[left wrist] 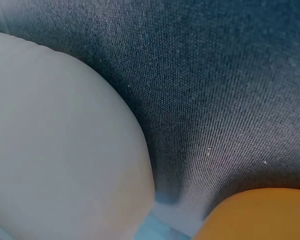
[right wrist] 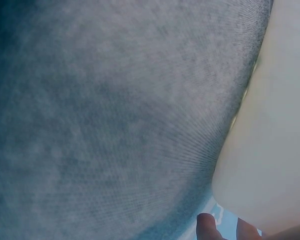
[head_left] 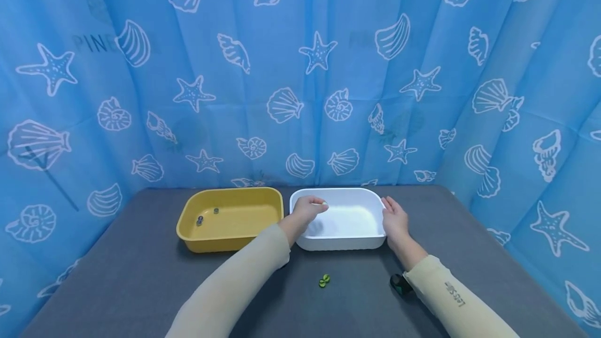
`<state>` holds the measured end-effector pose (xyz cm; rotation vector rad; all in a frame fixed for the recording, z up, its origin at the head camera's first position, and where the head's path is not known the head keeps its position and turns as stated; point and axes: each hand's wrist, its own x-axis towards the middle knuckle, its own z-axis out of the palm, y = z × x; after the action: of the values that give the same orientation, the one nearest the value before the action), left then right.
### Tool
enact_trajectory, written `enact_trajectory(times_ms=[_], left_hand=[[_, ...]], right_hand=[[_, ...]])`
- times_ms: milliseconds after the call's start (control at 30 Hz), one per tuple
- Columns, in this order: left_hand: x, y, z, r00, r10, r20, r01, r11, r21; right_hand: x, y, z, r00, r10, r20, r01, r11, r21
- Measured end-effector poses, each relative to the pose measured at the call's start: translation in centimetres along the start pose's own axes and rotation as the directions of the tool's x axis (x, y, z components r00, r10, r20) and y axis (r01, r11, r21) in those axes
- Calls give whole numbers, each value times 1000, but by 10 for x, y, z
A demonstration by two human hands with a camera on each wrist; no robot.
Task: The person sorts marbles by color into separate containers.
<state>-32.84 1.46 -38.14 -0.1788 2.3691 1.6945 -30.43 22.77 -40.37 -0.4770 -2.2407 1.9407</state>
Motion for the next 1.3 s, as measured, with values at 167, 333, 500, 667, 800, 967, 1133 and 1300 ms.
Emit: enact_trajectory(times_ms=[167, 333, 500, 667, 800, 967, 1133, 1300], left_hand=[[6, -2, 2, 1000, -13, -11, 13, 1000, 21], [9, -6, 5, 1000, 27, -4, -26, 993, 118], [13, -10, 9, 1000, 26, -15, -22, 981, 194], [17, -13, 10, 1000, -14, -23, 19, 973, 232], [18, -14, 11, 1000, -25, -10, 27, 960, 280], [18, -12, 13, 999, -48, -9, 48, 938, 343], [21, -12, 15, 999, -40, -11, 41, 882, 470], [23, -14, 15, 999, -51, -11, 50, 885, 463]], right_hand=[[0, -1, 1, 1000, -2, 2, 2, 1000, 1], [-1, -1, 1, 1000, 0, -11, 0, 1000, 10], [-2, -3, 1, 1000, 4, -18, -4, 1000, 10], [0, -2, 2, 1000, 0, -12, 0, 1000, 5], [0, 0, 1, 1000, -6, -10, 6, 1000, 4], [1, 1, 1, 1000, -3, -12, 3, 1000, 2], [2, 0, 2, 1000, -2, -14, 2, 1000, 2], [1, 1, 2, 1000, -4, -9, 4, 1000, -3]])
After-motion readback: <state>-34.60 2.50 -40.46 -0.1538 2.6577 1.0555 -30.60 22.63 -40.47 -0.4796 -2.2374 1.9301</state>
